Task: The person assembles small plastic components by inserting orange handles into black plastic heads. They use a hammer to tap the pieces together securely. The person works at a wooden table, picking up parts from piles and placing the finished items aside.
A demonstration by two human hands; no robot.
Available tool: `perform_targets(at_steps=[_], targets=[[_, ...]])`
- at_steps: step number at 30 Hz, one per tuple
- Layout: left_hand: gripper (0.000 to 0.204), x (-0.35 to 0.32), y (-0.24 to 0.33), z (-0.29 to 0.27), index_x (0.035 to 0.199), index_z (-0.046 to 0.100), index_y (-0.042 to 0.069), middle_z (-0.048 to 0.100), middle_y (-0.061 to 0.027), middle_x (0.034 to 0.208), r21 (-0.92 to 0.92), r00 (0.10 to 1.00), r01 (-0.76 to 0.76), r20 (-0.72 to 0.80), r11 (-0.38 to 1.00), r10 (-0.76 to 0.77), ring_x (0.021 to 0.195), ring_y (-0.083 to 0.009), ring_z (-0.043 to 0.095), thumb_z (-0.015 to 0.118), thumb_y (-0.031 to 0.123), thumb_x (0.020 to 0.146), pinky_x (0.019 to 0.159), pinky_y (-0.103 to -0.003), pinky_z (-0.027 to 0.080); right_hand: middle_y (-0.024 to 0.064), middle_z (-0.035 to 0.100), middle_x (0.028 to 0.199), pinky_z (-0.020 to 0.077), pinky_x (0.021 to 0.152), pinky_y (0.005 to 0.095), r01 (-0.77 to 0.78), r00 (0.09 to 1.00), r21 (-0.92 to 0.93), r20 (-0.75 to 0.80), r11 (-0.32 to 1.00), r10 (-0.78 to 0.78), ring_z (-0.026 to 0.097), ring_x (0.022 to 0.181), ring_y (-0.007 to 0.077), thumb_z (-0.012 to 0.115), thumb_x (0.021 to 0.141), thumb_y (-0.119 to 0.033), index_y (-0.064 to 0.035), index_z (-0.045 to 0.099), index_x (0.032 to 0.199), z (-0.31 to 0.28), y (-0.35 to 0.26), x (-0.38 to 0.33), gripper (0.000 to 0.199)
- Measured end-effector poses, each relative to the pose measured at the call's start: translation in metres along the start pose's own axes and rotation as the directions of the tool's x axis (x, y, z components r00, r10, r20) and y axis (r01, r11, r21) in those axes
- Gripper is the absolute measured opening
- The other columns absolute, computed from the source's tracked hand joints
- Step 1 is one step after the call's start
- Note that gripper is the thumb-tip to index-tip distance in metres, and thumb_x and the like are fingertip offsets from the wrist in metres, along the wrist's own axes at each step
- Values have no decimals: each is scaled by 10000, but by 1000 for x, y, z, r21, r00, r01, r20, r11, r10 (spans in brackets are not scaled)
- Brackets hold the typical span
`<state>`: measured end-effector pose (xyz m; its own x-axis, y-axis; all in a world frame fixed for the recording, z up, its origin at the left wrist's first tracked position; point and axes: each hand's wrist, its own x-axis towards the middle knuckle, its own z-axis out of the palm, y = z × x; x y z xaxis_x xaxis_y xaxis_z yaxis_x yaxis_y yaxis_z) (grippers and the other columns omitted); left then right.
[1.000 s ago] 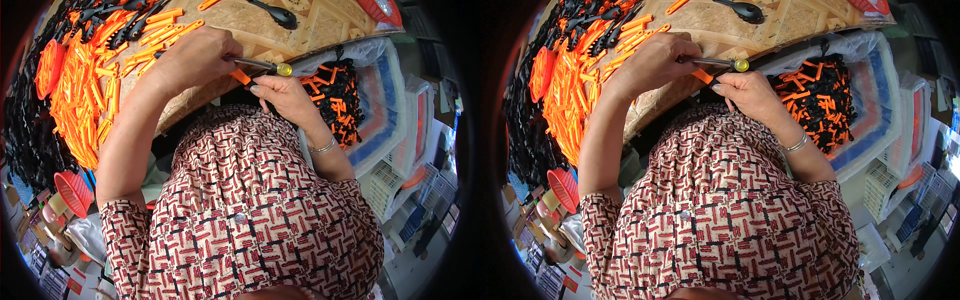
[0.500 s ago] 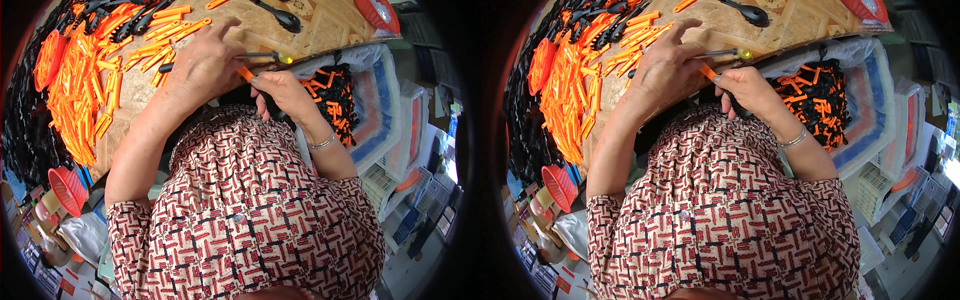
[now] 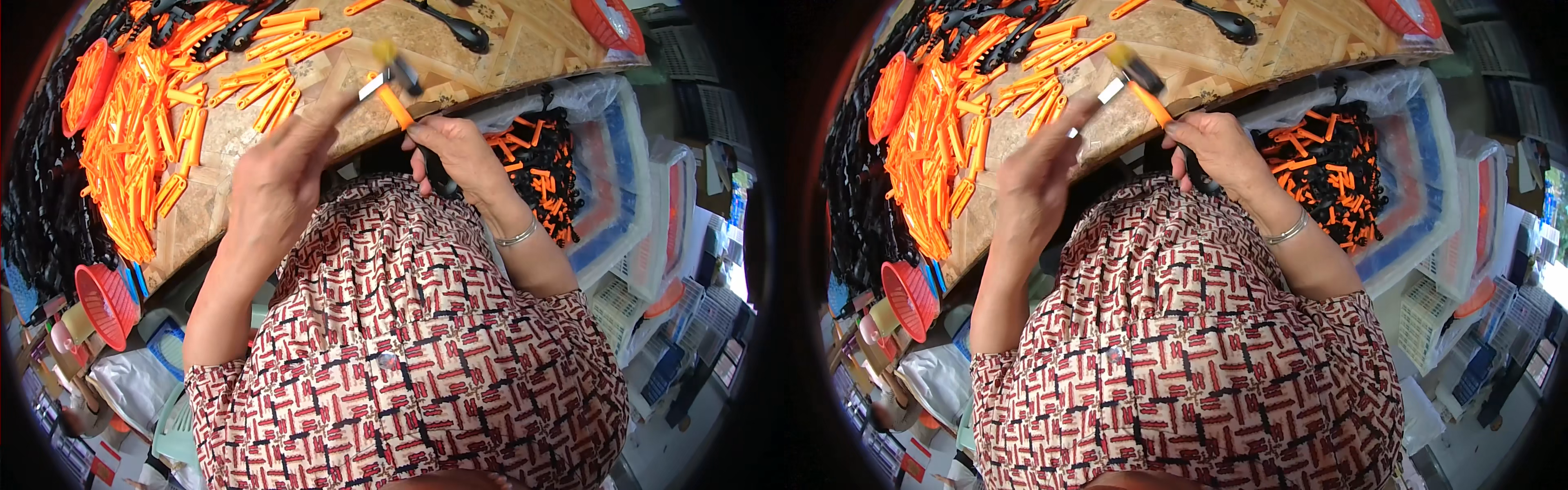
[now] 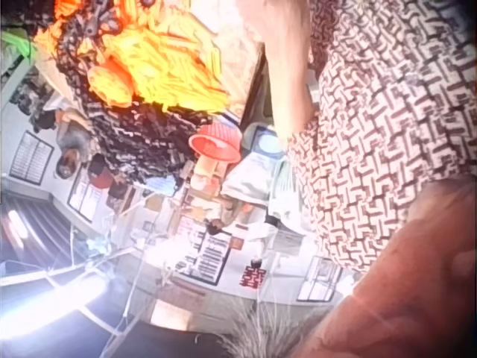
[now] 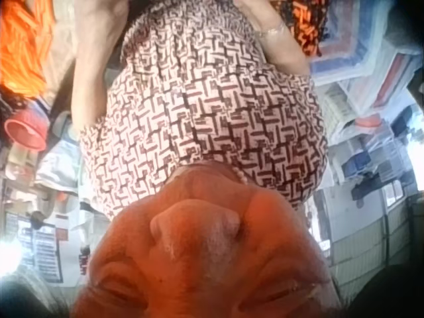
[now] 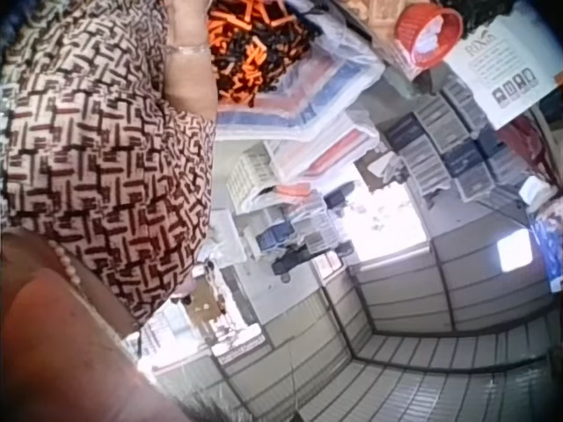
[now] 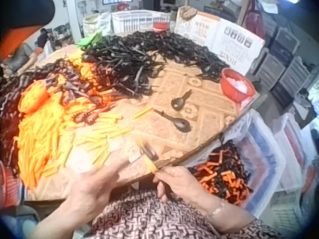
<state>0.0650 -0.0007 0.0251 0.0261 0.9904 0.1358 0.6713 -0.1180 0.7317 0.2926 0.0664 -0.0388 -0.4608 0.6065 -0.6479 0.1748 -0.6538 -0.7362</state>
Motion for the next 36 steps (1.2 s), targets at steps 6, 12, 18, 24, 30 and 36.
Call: perform_targets(at_steps=[6, 12, 18, 24, 30, 36], targets=[[610, -4, -5, 1, 1337, 681, 171, 588, -62, 783, 318, 972, -222, -2, 922, 235, 644, -216, 569, 644, -87, 786, 601, -366, 500, 83, 668, 676, 505, 494, 262, 62, 995, 36, 74, 997, -64, 619, 516, 155, 582, 1035, -263, 17, 672, 1016, -6, 8, 4, 294], [514, -3, -5, -2, 1263, 732, 191, 564, -41, 770, 253, 855, -334, -325, 908, 405, 654, -195, 580, 692, -29, 800, 563, -352, 485, 111, 673, 666, 503, 511, 285, 20, 998, 44, 62, 999, -22, 617, 516, 165, 584, 1024, -211, 42, 672, 967, -3, 2, 1, 275], [436, -17, -17, -3, 1247, 731, 134, 636, -86, 799, 315, 992, -94, 112, 945, 62, 694, -197, 636, 703, -47, 851, 620, -319, 505, 94, 668, 673, 508, 517, 275, 76, 992, 77, 96, 994, -83, 618, 522, 157, 573, 1040, -209, 46, 665, 970, -10, 7, -5, 279], [380, -10, -32, -21, 1400, 597, 45, 572, 35, 779, -309, 931, 273, -153, 911, -331, 638, -33, 476, 608, 139, 1032, 553, -185, 366, 89, 694, 737, 529, 619, 290, 143, 990, -515, 80, 845, -119, 677, 665, 161, 615, 1009, -244, 34, 713, 932, -140, -1, -48, 305], [399, -12, -53, -1, 1380, 615, 62, 617, 9, 790, -357, 898, 392, -50, 848, -436, 672, -64, 534, 660, 173, 1000, 608, -226, 444, 181, 708, 912, 513, 765, 462, -146, 731, -980, -200, 136, -652, 675, 886, 380, 662, 916, -271, -40, 731, 963, -146, -58, -58, 246], [401, -12, -41, 1, 1274, 700, 179, 703, -153, 806, 317, 960, 276, -135, 907, -245, 635, -234, 646, 770, 294, 896, 620, -358, 505, 124, 649, 873, 486, 787, 436, 240, 477, -971, 121, -4, -870, 627, 873, 318, 694, 897, -218, -50, 694, 944, -82, -91, 18, 174]])
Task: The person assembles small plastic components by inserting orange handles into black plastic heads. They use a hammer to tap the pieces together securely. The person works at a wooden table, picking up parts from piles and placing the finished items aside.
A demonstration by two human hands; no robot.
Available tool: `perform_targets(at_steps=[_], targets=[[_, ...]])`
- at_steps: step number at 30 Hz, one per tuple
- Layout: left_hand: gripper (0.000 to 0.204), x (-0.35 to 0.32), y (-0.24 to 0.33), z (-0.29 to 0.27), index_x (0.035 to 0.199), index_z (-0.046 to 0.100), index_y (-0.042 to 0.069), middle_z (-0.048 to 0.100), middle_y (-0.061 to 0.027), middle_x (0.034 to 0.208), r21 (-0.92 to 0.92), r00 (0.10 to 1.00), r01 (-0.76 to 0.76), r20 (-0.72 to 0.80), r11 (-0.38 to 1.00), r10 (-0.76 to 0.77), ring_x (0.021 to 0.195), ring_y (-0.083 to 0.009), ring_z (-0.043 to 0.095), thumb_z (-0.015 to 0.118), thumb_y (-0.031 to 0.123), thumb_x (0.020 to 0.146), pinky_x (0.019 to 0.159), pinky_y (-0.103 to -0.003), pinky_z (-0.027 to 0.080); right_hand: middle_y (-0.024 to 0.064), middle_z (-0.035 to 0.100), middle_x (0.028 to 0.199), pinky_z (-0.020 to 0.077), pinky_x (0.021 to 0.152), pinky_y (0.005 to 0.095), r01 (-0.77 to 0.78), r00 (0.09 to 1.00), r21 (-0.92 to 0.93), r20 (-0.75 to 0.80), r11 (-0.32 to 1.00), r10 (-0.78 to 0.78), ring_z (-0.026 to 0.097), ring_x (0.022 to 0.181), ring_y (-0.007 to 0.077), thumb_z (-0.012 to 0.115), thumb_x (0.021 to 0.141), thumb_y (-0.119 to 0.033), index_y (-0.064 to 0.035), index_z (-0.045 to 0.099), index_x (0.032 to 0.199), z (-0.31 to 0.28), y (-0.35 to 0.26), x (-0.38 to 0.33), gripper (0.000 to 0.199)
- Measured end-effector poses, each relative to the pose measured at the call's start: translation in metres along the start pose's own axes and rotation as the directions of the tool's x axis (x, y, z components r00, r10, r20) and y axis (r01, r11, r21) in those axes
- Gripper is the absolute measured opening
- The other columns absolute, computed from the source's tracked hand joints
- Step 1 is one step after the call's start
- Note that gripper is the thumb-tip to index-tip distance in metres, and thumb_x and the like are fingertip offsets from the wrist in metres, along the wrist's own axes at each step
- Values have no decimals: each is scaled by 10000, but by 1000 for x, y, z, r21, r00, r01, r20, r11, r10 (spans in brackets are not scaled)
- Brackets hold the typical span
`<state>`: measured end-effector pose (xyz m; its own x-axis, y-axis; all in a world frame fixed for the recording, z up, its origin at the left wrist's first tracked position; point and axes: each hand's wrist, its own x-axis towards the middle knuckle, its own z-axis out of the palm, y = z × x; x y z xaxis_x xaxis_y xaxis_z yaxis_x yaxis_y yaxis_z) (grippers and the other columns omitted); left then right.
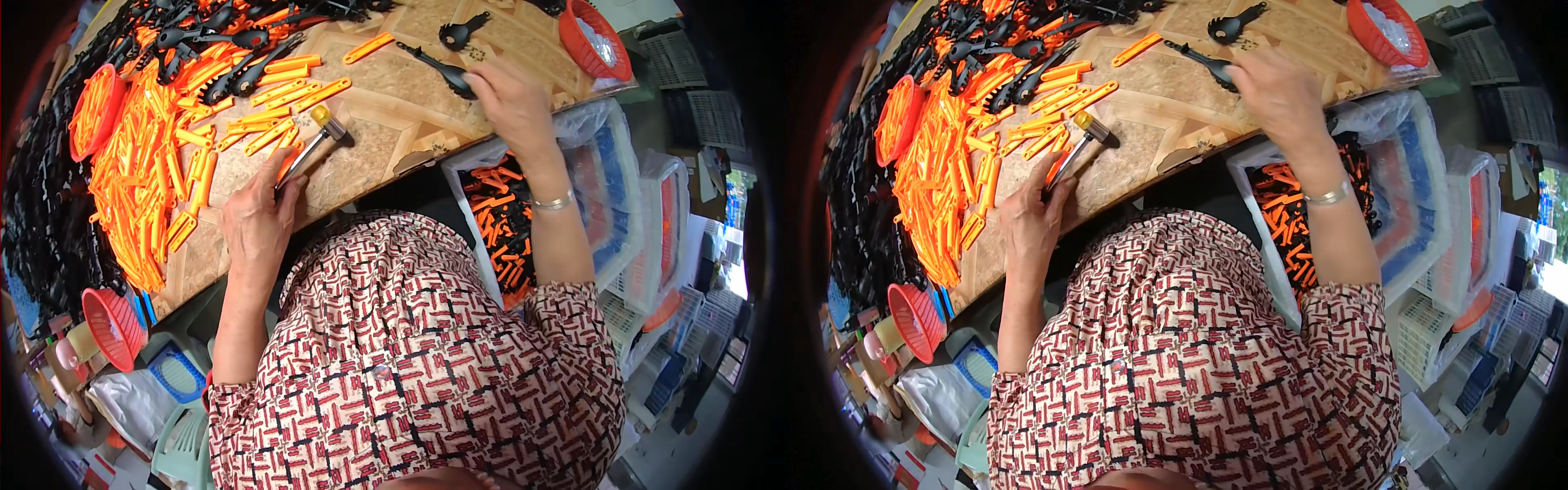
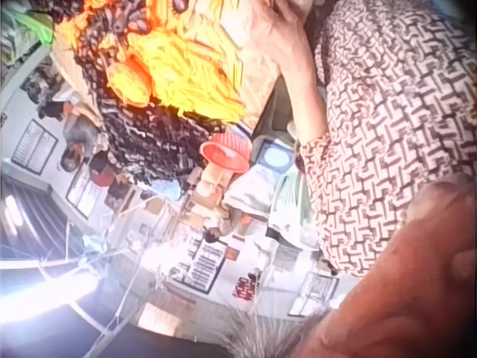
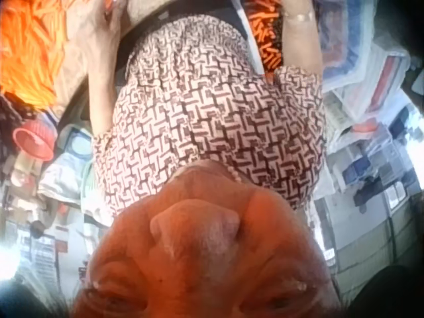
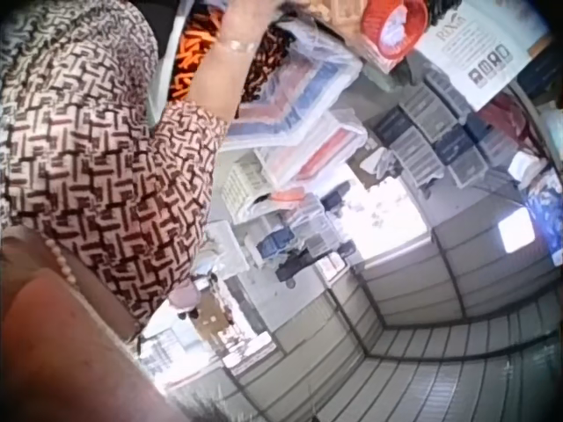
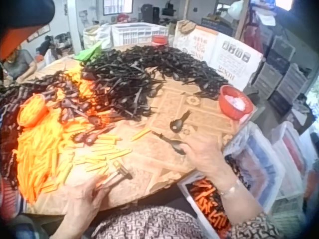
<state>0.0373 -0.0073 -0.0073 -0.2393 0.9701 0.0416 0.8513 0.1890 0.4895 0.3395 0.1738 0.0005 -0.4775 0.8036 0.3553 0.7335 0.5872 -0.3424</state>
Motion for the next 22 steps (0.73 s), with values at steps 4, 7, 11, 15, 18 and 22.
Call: perform_targets(at_steps=[4, 7, 11, 15, 18, 22], targets=[[372, 8, -15, -5, 1239, 720, 141, 723, -148, 804, 82, 999, 24, -38, 996, -21, 666, -210, 670, 776, 272, 895, 638, -345, 519, 97, 630, 927, 469, 845, 425, 135, 989, -293, -21, 947, -147, 602, 961, 299, 718, 866, -222, -66, 682, 972, 42, -2, 16, 192], [303, 7, -36, -2, 1199, 736, 125, 742, -156, 859, -77, 988, 115, -96, 990, -122, 731, -245, 720, 737, 236, 917, 648, -370, 525, 112, 618, 914, 472, 836, 441, 207, 974, -203, -53, 957, -222, 605, 941, 312, 694, 888, -202, -58, 677, 1017, 52, 10, 22, 195], [326, 4, -39, -13, 1197, 738, 51, 651, -6, 763, -415, 950, 307, 79, 856, -302, 665, -71, 563, 727, 270, 955, 595, -242, 445, 129, 624, 915, 484, 807, 425, 199, 980, -51, -13, 979, -200, 613, 909, 334, 667, 906, -159, -45, 678, 1050, 30, 33, 16, 184], [360, 10, -36, -16, 1272, 672, 14, 618, 28, 823, -762, 946, 282, 122, 582, -300, 676, -51, 529, 696, 218, 976, 582, -204, 407, 91, 685, 902, 501, 718, 322, -126, 991, 189, 64, 974, 116, 652, 790, 224, 618, 976, -141, -1, 670, 1058, 3, 24, 2, 170], [459, 12, -37, -17, 1418, 543, 15, 587, 19, 853, -874, 952, 274, 187, 402, -244, 639, -46, 501, 652, 155, 995, 560, -180, 383, 50, 716, 892, 520, 669, 236, -379, 925, 640, 281, 668, 256, 660, 720, 96, 563, 1039, -148, 22, 670, 1087, 5, 20, -7, 207], [506, 5, -26, -34, 1473, 496, 64, 570, 12, 855, -875, 922, 381, 336, 300, -190, 638, -50, 499, 642, 158, 998, 550, -182, 383, 64, 714, 886, 573, 736, 257, -619, 780, 771, 581, 150, 232, 703, 756, 142, 554, 1030, -105, -24, 660, 1182, 6, -1, -19, 202]])
